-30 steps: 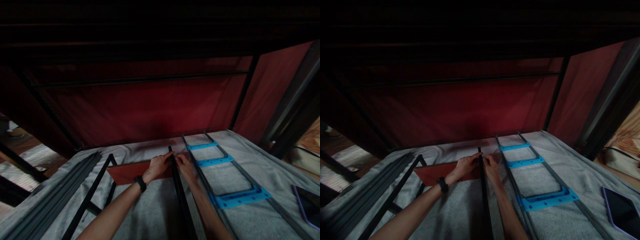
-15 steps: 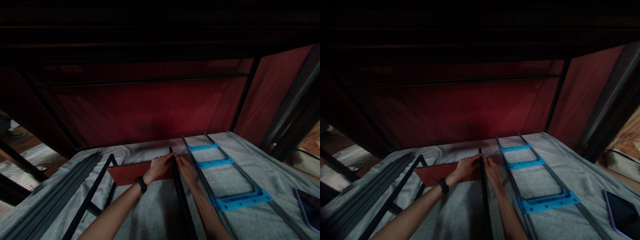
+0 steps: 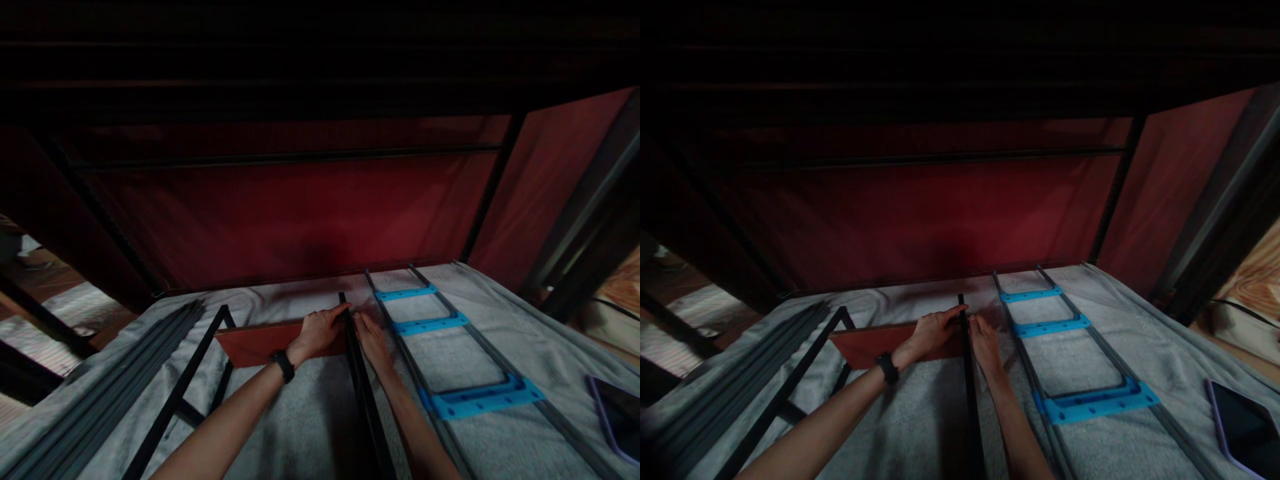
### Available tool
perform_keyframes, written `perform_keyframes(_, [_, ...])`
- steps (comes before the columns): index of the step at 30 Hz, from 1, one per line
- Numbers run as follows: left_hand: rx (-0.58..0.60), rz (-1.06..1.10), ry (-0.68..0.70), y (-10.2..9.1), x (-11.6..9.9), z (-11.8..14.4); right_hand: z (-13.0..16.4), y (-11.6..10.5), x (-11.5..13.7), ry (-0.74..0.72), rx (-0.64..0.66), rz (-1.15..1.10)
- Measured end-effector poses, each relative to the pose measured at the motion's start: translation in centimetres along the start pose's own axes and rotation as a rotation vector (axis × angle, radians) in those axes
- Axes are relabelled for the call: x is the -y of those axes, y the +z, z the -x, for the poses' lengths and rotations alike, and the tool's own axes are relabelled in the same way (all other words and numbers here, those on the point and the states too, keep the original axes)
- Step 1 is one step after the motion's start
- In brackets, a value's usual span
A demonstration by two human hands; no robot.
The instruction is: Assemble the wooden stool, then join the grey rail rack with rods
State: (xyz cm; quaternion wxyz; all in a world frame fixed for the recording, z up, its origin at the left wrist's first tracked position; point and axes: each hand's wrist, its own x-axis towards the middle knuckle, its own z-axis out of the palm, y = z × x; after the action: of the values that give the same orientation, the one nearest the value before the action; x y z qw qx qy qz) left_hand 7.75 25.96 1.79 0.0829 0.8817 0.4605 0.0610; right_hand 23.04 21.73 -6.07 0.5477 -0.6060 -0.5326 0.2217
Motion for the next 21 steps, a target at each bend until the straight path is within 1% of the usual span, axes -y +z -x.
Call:
perform_keyframes(2, [0.002,0.0,0.001,-0.1,0.0,0.0,0.0,0.0,0.1,0.046,0.009,-0.08])
perform_keyframes(4, [0.004,-0.005,-0.004,-0.1,0.0,0.0,-0.2,0.0,0.2,0.021,0.028,-0.122])
perform_keyframes(7, [0.016,-0.012,-0.022,-0.1,-0.1,0.0,-0.8,0.2,0.4,-0.056,0.01,-0.027])
perform_keyframes(10, [0.008,-0.028,-0.04,-0.1,-0.2,0.0,-1.1,0.3,0.6,-0.035,0.009,0.073])
perform_keyframes(12, [-0.003,-0.047,-0.055,-0.1,-0.3,0.0,-0.9,0.2,0.7,-0.01,0.004,0.058])
perform_keyframes(14, [0.003,-0.06,-0.077,-0.1,-0.5,0.0,-0.6,0.0,0.9,0.013,0.006,-0.025])
perform_keyframes(17, [0.021,-0.048,-0.106,-0.1,-0.6,-0.1,-0.4,-0.2,1.1,0.017,0.044,-0.131])
perform_keyframes(21, [0.008,-0.005,-0.156,-0.1,-0.7,-0.1,-0.9,0.2,1.1,-0.011,0.018,-0.048])
